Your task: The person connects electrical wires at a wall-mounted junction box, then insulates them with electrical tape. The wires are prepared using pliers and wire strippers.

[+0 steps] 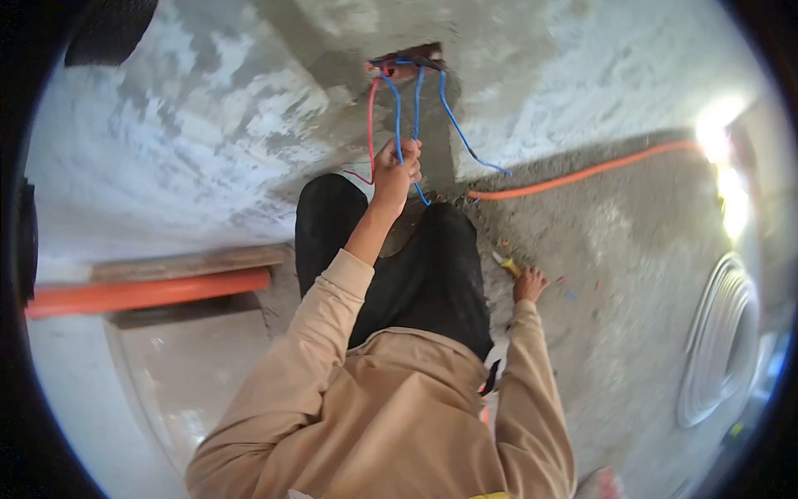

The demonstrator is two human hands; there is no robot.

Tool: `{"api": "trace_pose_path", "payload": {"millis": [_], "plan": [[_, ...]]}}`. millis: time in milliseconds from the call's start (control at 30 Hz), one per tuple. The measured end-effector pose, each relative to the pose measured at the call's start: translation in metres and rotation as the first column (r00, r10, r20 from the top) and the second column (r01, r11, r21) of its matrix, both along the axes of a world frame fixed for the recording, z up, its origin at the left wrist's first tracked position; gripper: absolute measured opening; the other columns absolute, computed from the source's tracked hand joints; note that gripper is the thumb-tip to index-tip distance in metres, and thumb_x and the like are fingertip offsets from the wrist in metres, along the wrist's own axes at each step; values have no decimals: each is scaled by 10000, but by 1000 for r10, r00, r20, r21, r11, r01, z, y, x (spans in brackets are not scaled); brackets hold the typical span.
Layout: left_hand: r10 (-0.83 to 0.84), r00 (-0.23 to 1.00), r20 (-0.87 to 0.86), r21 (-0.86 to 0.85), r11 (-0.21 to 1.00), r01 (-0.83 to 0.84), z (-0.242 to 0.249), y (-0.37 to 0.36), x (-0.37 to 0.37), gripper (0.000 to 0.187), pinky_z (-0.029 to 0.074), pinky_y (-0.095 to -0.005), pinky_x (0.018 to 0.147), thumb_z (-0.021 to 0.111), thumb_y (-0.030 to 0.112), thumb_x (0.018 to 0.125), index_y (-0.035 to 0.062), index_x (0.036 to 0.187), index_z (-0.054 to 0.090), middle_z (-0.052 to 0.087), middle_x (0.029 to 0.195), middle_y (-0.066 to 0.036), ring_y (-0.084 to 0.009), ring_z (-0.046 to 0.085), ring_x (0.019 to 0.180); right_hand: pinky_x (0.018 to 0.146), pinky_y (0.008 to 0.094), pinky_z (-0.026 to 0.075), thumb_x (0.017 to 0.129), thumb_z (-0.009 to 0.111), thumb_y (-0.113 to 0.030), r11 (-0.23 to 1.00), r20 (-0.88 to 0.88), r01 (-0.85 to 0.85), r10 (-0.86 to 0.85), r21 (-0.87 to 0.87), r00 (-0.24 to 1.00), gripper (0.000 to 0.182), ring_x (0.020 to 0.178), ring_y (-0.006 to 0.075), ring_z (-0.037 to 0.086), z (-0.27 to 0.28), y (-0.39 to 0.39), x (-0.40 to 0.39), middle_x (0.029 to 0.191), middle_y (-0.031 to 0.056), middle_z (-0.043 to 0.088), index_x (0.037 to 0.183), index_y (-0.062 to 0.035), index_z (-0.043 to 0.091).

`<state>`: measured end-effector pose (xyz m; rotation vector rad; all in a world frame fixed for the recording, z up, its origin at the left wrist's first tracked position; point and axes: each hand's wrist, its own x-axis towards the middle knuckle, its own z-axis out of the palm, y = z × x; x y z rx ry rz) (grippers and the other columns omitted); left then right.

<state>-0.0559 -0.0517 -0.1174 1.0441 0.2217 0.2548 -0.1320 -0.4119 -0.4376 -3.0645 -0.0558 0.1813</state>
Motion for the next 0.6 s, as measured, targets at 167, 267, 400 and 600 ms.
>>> {"api": "trace_pose_path", "payload": {"millis": [167, 267, 400, 600], "plan": [[15, 1000, 3, -17, 1000, -15, 1, -7, 2, 48, 296, -202, 472, 591, 102, 951, 70, 935, 559, 498, 782, 29, -14, 359, 530, 849, 446, 463, 857, 623, -109, 880, -67, -24, 63, 474, 996, 363, 1002, 352, 601, 37, 22, 33, 1107, 157, 622, 1210, -60, 554], [32, 999, 28, -36, 999, -31, -7, -6, 4, 94, 304, -210, 479, 605, 129, 956, 48, 943, 558, 484, 767, 28, -19, 358, 526, 805, 414, 469, 903, 599, -123, 586, 220, -212, 59, 782, 974, 407, 950, 353, 620, 154, 88, 41, 1000, 173, 627, 1294, -47, 515], [42, 999, 14, -8, 999, -42, -7, -7, 7, 149, 299, -215, 476, 601, 162, 966, 21, 951, 560, 462, 728, 41, -22, 353, 514, 780, 341, 464, 946, 571, -166, 374, 72, -160, 238, 914, 969, 405, 845, 279, 628, 267, 130, 61, 922, 129, 645, 1315, -16, 499], [85, 996, 38, 45, 995, -86, -11, -5, 9, 125, 291, -216, 464, 610, 158, 957, 48, 911, 572, 478, 714, 44, -15, 346, 503, 704, 345, 480, 964, 543, -188, 280, 201, -327, 398, 902, 895, 331, 811, 251, 637, 330, 185, 76, 893, 137, 646, 1216, 27, 555]]}}
